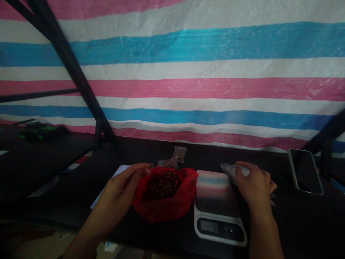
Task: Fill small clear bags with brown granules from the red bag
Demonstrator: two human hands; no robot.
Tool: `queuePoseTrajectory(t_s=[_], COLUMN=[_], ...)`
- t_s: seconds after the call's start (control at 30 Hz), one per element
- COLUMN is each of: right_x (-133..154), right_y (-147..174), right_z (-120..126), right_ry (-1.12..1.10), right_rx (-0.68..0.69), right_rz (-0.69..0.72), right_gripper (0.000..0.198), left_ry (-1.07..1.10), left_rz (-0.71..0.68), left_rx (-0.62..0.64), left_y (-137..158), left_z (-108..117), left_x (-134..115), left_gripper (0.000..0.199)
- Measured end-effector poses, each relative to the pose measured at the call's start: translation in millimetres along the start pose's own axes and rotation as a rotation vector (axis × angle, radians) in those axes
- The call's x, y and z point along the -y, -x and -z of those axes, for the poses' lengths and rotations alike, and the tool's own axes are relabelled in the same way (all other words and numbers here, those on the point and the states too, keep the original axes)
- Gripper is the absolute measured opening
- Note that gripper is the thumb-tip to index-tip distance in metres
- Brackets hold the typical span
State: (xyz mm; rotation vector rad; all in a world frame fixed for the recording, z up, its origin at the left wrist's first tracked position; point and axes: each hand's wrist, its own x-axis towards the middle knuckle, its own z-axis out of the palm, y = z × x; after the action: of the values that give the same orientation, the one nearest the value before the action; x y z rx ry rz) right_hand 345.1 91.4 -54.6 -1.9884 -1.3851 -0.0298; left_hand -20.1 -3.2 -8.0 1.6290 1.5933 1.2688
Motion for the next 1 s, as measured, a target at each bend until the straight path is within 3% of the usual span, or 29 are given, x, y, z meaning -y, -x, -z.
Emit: queuePoseTrajectory(t_s=[0.07,0.13,0.27,0.37,0.6,0.77,0.9,1.0], right_x=[29,67,133,160,166,159,149,140], right_y=[4,15,48,71,78,69,72,75], right_z=[1,-4,-28,-41,-47,-14,20,31], right_ry=[-0.098,-0.189,-0.234,-0.168,-0.254,-0.715,-1.051,-1.229], right_rx=[-0.005,0.086,0.399,0.517,0.549,0.557,0.579,0.621], right_rz=[0.032,0.137,0.383,0.448,0.478,0.399,0.212,0.099], right_gripper=[0.034,0.034,0.036,0.033,0.031,0.041,0.046,0.05], left_ry=[0.003,0.01,0.031,0.037,0.046,0.13,0.217,0.376], left_rz=[-0.006,-0.01,-0.026,-0.037,-0.047,-0.006,0.095,0.224], left_rx=[0.001,0.001,0.006,0.017,0.044,-0.006,-0.103,-0.028], left_y=[0,1,1,2,4,4,4,2], left_z=[1,1,3,4,10,7,-12,-28], left_x=[1,2,2,1,2,5,3,-1], left_gripper=[0.035,0.033,0.033,0.032,0.032,0.031,0.039,0.056])
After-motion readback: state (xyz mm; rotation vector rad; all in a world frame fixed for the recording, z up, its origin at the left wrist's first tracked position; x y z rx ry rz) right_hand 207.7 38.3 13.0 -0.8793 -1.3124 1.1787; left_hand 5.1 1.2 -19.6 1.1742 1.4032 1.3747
